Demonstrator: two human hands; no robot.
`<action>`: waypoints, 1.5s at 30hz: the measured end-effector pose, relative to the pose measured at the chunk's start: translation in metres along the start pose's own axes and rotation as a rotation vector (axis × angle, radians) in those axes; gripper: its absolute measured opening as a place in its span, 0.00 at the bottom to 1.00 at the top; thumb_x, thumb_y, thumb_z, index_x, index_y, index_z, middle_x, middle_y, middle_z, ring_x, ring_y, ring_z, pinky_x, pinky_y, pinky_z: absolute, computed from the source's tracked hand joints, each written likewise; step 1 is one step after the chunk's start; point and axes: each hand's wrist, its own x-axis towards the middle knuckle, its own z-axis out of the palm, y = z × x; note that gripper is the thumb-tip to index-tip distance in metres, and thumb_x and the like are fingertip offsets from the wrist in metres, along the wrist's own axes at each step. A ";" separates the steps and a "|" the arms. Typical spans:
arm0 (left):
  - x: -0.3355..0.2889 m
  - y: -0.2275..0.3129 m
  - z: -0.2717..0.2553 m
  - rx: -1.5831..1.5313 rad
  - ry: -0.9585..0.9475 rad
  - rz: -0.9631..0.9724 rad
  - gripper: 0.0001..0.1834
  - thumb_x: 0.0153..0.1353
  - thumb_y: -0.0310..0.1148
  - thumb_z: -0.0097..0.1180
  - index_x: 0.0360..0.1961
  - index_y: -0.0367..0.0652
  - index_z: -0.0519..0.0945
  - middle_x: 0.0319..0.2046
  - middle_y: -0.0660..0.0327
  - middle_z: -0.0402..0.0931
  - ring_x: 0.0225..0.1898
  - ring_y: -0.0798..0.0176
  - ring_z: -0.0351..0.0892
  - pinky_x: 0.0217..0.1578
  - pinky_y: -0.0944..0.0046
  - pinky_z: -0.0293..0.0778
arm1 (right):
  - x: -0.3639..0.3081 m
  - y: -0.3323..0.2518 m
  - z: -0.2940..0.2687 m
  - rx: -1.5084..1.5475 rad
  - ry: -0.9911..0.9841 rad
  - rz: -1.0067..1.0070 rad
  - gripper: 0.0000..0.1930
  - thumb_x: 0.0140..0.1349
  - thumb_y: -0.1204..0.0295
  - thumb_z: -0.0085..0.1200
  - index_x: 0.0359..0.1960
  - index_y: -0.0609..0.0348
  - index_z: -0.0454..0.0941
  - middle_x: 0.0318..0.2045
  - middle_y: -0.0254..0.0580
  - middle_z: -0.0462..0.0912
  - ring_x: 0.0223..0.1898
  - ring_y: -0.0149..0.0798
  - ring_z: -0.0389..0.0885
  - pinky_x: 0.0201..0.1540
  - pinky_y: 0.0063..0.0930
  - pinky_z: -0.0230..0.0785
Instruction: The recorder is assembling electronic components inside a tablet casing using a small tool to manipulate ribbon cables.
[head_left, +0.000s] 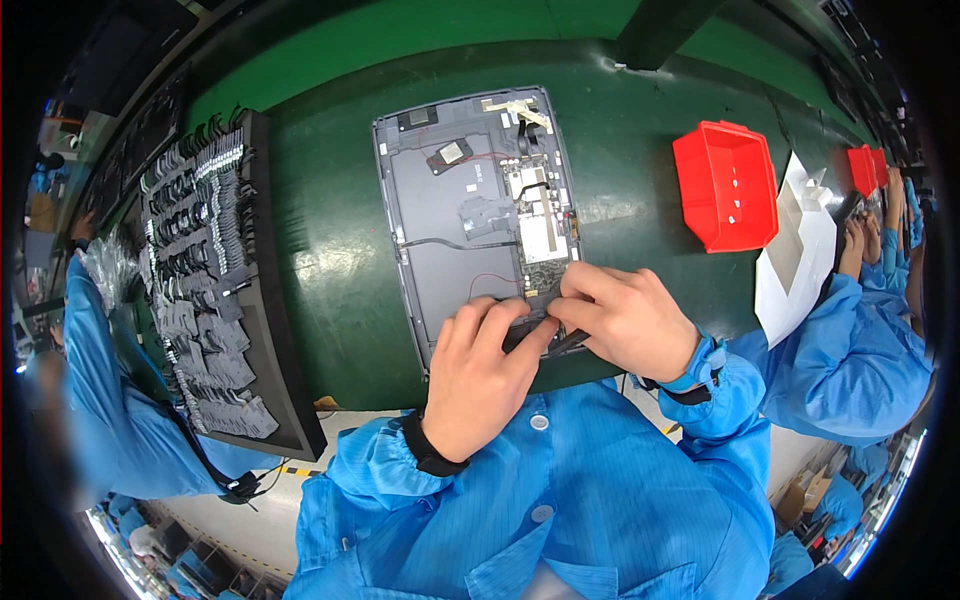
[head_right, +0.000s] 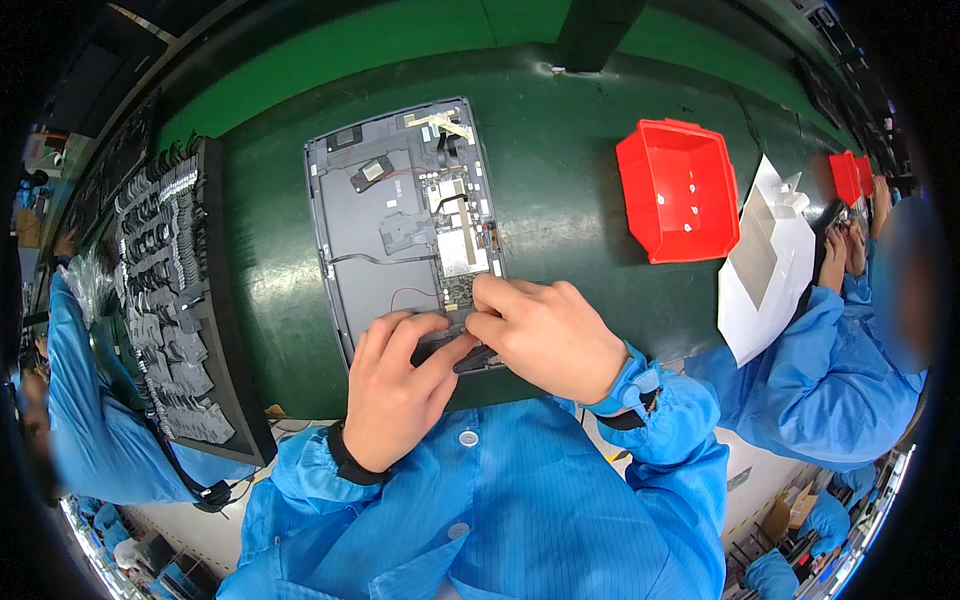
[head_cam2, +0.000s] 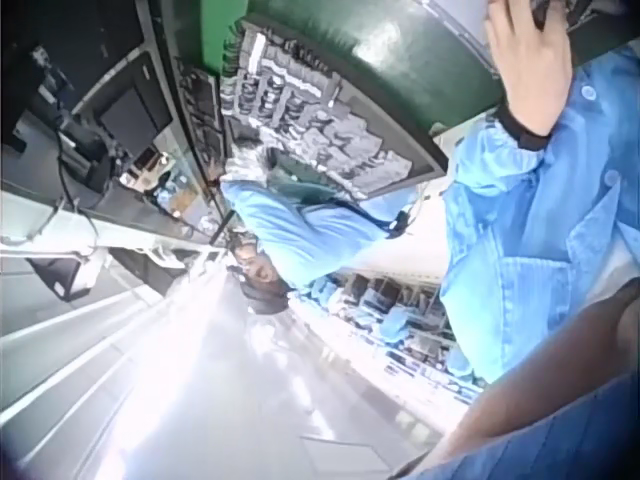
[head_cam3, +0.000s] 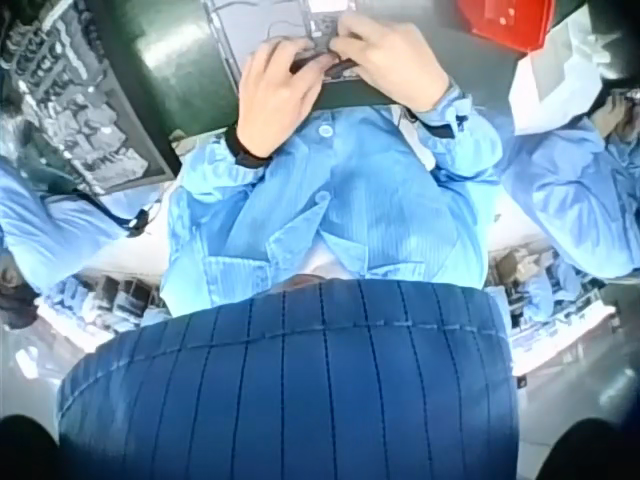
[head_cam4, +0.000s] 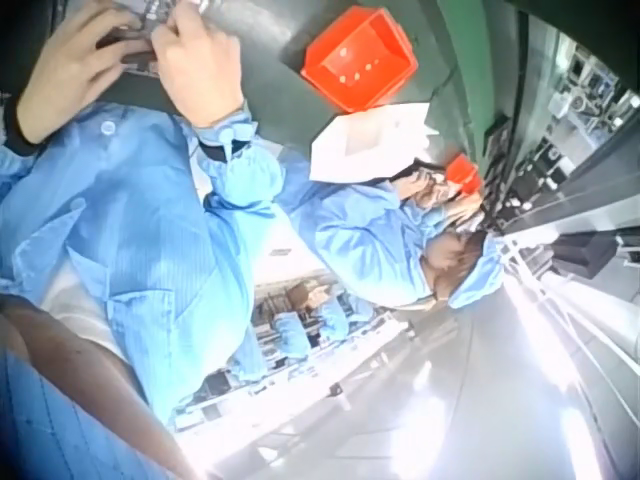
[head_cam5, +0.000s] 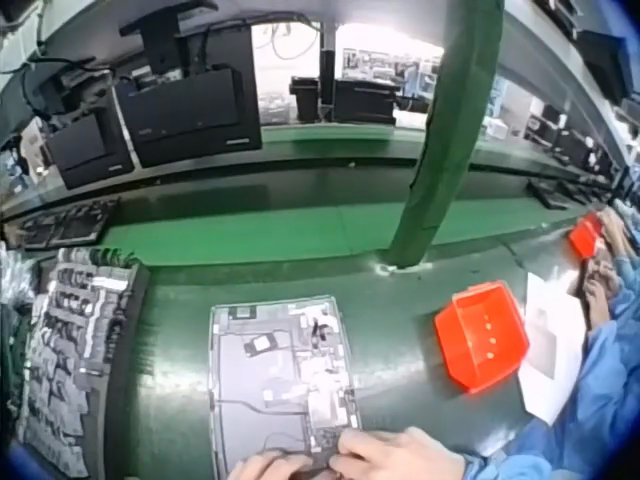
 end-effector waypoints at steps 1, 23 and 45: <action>-0.002 0.000 0.002 0.009 -0.012 -0.002 0.22 0.44 0.25 0.65 0.45 0.49 0.86 0.47 0.61 0.74 0.49 0.51 0.73 0.47 0.55 0.74 | 0.000 0.000 0.000 -0.001 0.000 -0.004 0.13 0.43 0.80 0.64 0.33 0.56 0.81 0.32 0.36 0.74 0.31 0.39 0.81 0.27 0.34 0.73; -0.006 0.005 0.006 0.047 -0.036 -0.045 0.24 0.52 0.27 0.65 0.52 0.52 0.83 0.49 0.62 0.73 0.51 0.52 0.72 0.50 0.55 0.72 | -0.029 0.012 0.015 0.289 0.273 0.161 0.15 0.51 0.80 0.66 0.42 0.56 0.86 0.34 0.36 0.78 0.28 0.36 0.81 0.29 0.28 0.75; -0.006 0.002 0.006 -0.035 -0.009 -0.076 0.23 0.53 0.27 0.65 0.53 0.47 0.80 0.48 0.61 0.74 0.51 0.48 0.71 0.50 0.51 0.71 | -0.037 0.005 0.032 0.261 0.377 0.230 0.23 0.44 0.79 0.65 0.47 0.49 0.86 0.33 0.35 0.74 0.26 0.35 0.80 0.27 0.28 0.75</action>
